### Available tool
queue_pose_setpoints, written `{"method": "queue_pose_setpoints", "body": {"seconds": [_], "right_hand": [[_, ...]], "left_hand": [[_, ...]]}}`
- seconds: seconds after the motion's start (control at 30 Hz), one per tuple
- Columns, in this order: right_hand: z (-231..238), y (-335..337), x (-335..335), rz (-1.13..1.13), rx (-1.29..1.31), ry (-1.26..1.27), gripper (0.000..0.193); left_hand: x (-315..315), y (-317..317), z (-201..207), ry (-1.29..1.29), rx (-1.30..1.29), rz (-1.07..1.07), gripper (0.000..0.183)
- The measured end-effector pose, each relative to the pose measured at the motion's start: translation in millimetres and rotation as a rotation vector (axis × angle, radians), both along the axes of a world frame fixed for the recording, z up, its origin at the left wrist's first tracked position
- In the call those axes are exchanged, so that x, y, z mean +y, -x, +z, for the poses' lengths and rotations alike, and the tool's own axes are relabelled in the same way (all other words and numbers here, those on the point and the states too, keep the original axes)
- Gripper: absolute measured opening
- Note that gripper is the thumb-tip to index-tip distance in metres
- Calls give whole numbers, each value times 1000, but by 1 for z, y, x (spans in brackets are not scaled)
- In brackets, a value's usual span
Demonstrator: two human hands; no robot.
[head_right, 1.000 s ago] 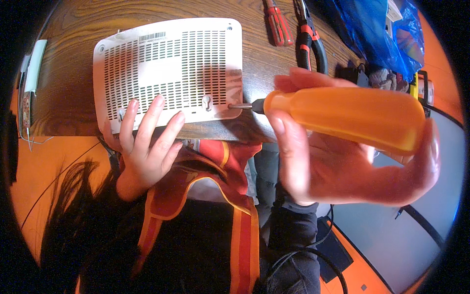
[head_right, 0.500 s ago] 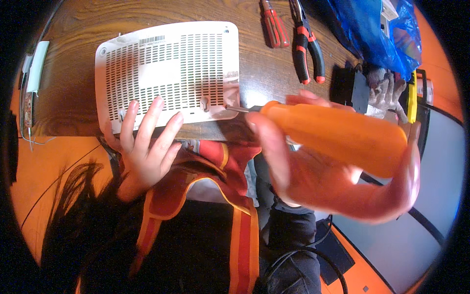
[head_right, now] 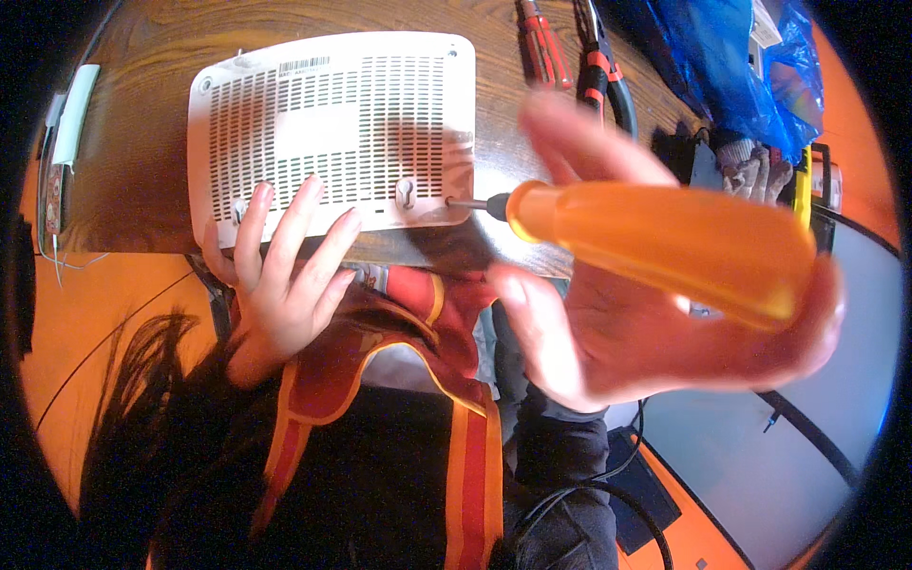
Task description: The person puts on gloves, handles a green circuit board, and places it into a white plastic housing. They then use a screwdriver to fasten screws into the housing, securing the assembly.
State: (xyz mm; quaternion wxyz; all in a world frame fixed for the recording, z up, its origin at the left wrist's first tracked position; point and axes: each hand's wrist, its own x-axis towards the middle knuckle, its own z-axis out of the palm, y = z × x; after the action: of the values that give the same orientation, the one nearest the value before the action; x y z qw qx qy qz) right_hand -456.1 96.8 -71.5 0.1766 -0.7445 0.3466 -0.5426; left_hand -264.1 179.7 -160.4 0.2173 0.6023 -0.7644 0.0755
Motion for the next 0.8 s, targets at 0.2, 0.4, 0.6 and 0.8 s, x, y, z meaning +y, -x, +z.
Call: {"method": "queue_pose_setpoints", "body": {"seconds": [0.2, 0.4, 0.6, 0.8], "right_hand": [[-2, 1, -1, -22, -71, 0, 76], [-18, 13, 3, -105, -323, -24, 70], [-15, 50, 21, -388, -735, -5, 62], [-25, 44, 52, -285, -879, -54, 86]], "left_hand": [[-2, -1, -1, 11, 4, -8, 35], [-11, -10, 45, -155, -46, -124, 53], [-105, -47, 100, -32, 145, -508, 29], [-255, 8, 73, -153, 242, -766, 12]]}}
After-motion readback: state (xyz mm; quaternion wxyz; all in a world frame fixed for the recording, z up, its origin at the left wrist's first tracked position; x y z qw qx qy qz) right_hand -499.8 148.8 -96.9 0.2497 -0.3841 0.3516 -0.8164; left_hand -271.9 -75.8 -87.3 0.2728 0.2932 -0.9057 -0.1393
